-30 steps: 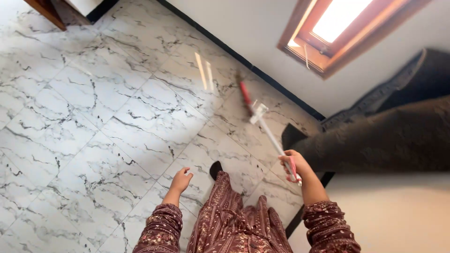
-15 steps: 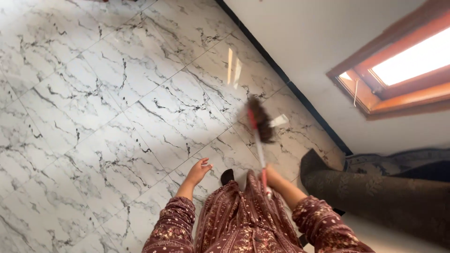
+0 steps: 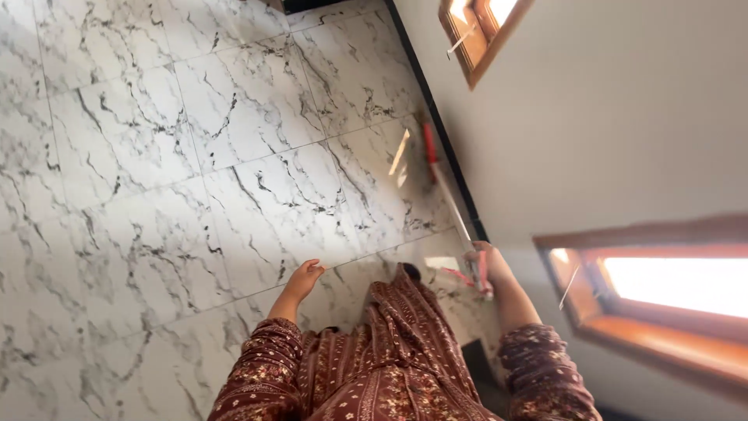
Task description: Sweeping a tiled floor with a broom.
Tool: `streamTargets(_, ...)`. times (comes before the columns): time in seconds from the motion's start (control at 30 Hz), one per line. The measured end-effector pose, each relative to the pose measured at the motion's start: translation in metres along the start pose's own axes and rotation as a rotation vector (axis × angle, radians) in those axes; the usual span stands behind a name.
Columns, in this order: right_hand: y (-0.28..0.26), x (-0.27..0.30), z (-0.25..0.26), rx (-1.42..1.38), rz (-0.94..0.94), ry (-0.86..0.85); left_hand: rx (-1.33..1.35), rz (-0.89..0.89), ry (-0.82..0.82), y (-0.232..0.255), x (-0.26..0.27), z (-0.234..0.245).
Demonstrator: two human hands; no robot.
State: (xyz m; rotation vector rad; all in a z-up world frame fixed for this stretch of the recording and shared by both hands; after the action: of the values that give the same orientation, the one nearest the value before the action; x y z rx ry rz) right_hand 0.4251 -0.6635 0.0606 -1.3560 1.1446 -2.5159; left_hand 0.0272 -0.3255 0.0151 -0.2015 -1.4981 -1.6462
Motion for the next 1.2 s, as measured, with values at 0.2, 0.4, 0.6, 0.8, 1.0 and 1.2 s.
streamTargets(0.2,-0.017,-0.092,-0.05,0.174,-0.194,-0.097,0.002,0.049,0.05,0.057,-0.038,-0.055)
streamTargets(0.4,-0.019,-0.141,-0.145,0.277,-0.045,-0.524,0.137,-0.046,0.143,0.07,-0.062,-0.056)
streamTargets(0.6,-0.21,-0.098,-0.111,-0.342,-0.596,-0.858,0.196,0.045,0.318,0.045,-0.106,-0.009)
streamTargets(0.8,-0.328,-0.126,-0.112,-0.058,-0.405,-0.579,0.178,0.1,0.378,0.064,-0.145,0.045)
streamTargets(1.0,-0.329,-0.235,-0.148,0.243,-0.285,-0.456,0.225,-0.01,0.63,0.087,-0.148,0.084)
streamTargets(1.2,-0.298,-0.303,-0.216,0.485,-0.482,-0.606,0.35,0.196,0.835,0.059,-0.085,0.03)
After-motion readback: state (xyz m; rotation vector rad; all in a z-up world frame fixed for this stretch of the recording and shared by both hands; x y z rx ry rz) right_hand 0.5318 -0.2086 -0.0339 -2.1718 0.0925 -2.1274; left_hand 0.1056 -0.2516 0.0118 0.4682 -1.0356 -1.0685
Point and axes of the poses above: each hand's wrist, its own x-axis away from the middle knuckle, its own z-axis out of the back of the hand, y = z × x, the point moved 3 cm from there along -x, towards the middle knuckle, and after that the axes turned 13 degrees about -z, right-handed, at the moved point
